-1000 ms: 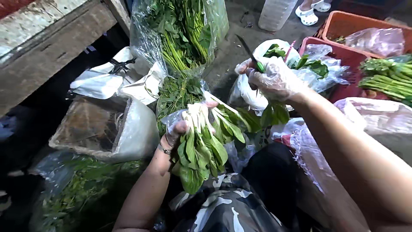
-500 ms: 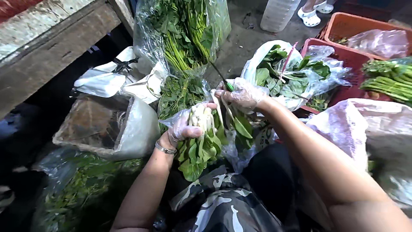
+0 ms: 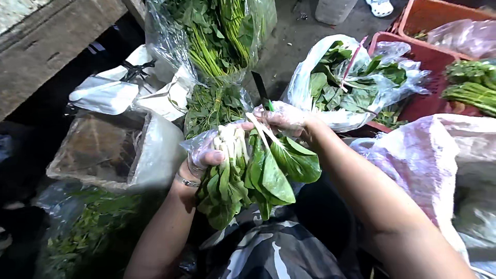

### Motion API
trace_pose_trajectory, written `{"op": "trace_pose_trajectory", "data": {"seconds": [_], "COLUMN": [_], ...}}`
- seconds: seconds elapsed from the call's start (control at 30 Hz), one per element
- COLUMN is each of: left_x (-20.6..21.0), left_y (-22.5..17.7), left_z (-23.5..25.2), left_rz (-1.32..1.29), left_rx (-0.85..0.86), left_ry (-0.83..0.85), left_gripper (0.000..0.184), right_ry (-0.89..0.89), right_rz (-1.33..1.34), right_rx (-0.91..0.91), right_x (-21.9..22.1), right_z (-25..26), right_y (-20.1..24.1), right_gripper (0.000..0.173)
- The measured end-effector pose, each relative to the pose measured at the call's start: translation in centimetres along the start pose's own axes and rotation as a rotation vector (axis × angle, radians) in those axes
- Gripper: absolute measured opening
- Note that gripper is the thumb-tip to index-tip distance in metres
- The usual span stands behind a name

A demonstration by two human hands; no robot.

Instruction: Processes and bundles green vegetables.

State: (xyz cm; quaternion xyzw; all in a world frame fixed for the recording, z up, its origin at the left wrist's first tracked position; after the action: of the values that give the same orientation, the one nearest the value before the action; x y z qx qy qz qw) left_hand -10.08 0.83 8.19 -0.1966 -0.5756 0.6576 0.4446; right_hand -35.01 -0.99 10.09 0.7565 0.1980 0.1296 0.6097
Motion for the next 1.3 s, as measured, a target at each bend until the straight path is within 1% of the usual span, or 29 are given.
{"op": "trace_pose_trajectory", "data": {"seconds": [0.03,0.07,0.1,0.17,0.2,0.3,0.37,0.43,0.47,0.53,0.57,0.6,0.67,0.73,0.8,0.83,0.9,0.93,0.97,1.0,1.03,1.07,1.1,1.13,1.17,1.23,1.27,1.3], "left_x": [0.6,1.0,1.0,-0.2,-0.7,-1.1,-0.9,0.0,0.6,1.7,2.3,2.8,3.6,4.0,4.3,4.6,5.2,5.4,5.6,5.8,6.1,6.4,6.7,7.0,7.3,7.3,7.2,7.1], "left_y": [-0.6,-0.9,-0.9,0.5,1.2,1.9,1.8,1.5,1.3,1.1,0.9,0.7,0.3,0.1,-0.4,-0.8,-1.0,-0.9,-0.8,-0.9,-1.1,-1.4,-1.7,-1.8,-1.7,-1.1,-0.8,-0.5], "left_z": [0.2,0.6,0.9,0.6,0.4,0.6,0.5,0.4,0.6,1.3,1.6,1.9,2.3,2.6,2.6,2.7,2.9,3.0,3.3,3.7,4.2,4.7,5.2,5.4,5.6,5.3,5.1,4.9], "left_rz": [0.013,0.035,0.050,-0.017,-0.060,-0.189,-0.160,-0.092,-0.012,0.231,0.324,0.388,0.449,0.515,0.565,0.580,0.510,0.471,0.468,0.482,0.512,0.535,0.572,0.614,0.642,0.677,0.689,0.695], "left_rx": [0.009,-0.003,-0.030,-0.066,-0.070,-0.025,-0.002,-0.043,-0.068,-0.097,-0.129,-0.175,-0.258,-0.255,-0.241,-0.230,-0.155,-0.114,-0.070,-0.035,0.005,0.038,0.064,0.082,0.095,0.083,0.065,0.039], "left_ry": [-0.022,-0.033,-0.044,-0.009,0.022,0.111,0.112,0.043,-0.014,-0.097,-0.128,-0.161,-0.205,-0.189,-0.141,-0.094,0.022,0.061,0.089,0.113,0.156,0.213,0.277,0.336,0.382,0.361,0.327,0.296], "left_gripper": [0.048,0.052,0.061,0.075,0.076,0.073,0.073,0.076,0.079,0.094,0.101,0.103,0.100,0.098,0.096,0.092,0.085,0.084,0.083,0.081,0.080,0.078,0.077,0.077,0.076,0.078,0.078,0.078], "right_ry": [0.000,0.001,0.000,-0.007,-0.008,-0.011,-0.041,-0.115,-0.156,-0.198,-0.201,-0.175,-0.118,-0.092,-0.081,-0.089,-0.063,-0.051,-0.035,-0.053,-0.119,-0.225,-0.380,-0.529,-0.688,-0.988,-1.088,-1.172], "right_rz": [-0.023,-0.043,-0.046,-0.023,-0.010,0.024,-0.035,-0.241,-0.369,-0.577,-0.663,-0.731,-0.837,-0.919,-1.054,-1.165,-1.396,-1.487,-1.562,-1.599,-1.618,-1.610,-1.584,-1.557,-1.538,-1.471,-1.391,-1.323], "right_rx": [-0.002,-0.006,-0.013,-0.031,-0.040,-0.060,-0.068,-0.089,-0.098,-0.139,-0.134,-0.097,-0.015,0.024,-0.006,-0.040,-0.150,-0.215,-0.242,-0.298,-0.389,-0.486,-0.579,-0.603,-0.589,-0.431,-0.341,-0.243], "right_x": [-0.1,-0.2,-0.2,-0.2,-0.3,-0.6,-0.5,0.2,0.6,1.3,1.7,1.9,2.1,2.0,2.0,2.0,1.6,1.3,1.0,0.6,0.2,-0.1,-0.7,-1.5,-2.5,-3.9,-4.4,-4.9], "right_z": [0.0,-0.1,-0.1,-0.2,-0.3,-0.5,-0.7,-0.7,-0.8,-1.0,-1.2,-1.5,-2.1,-2.8,-3.9,-4.5,-6.1,-6.9,-7.9,-8.8,-9.8,-11.0,-12.5,-14.7,-17.5,-24.9,-28.5,-31.9], "right_y": [0.0,0.1,0.1,0.3,0.3,0.2,0.3,1.1,1.7,2.3,2.7,3.5,4.9,6.0,7.1,7.5,8.0,8.1,8.4,8.4,8.3,8.2,8.3,8.9,9.7,10.1,9.2,7.2], "right_gripper": [0.022,0.022,0.021,0.020,0.020,0.018,0.018,0.020,0.020,0.020,0.022,0.026,0.030,0.029,0.030,0.029,0.028,0.026,0.024,0.023,0.020,0.017,0.013,0.012,0.014,0.025,0.032,0.037]}}
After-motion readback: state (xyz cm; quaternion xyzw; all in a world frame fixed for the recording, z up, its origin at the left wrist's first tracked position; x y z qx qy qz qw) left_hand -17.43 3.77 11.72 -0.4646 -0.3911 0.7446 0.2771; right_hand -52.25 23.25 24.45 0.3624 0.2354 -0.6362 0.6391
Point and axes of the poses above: each hand's wrist, its own z-axis towards the middle knuckle, its own x-axis out of the palm, y = z × x, the point moved 1 cm from there along z, towards the middle knuckle
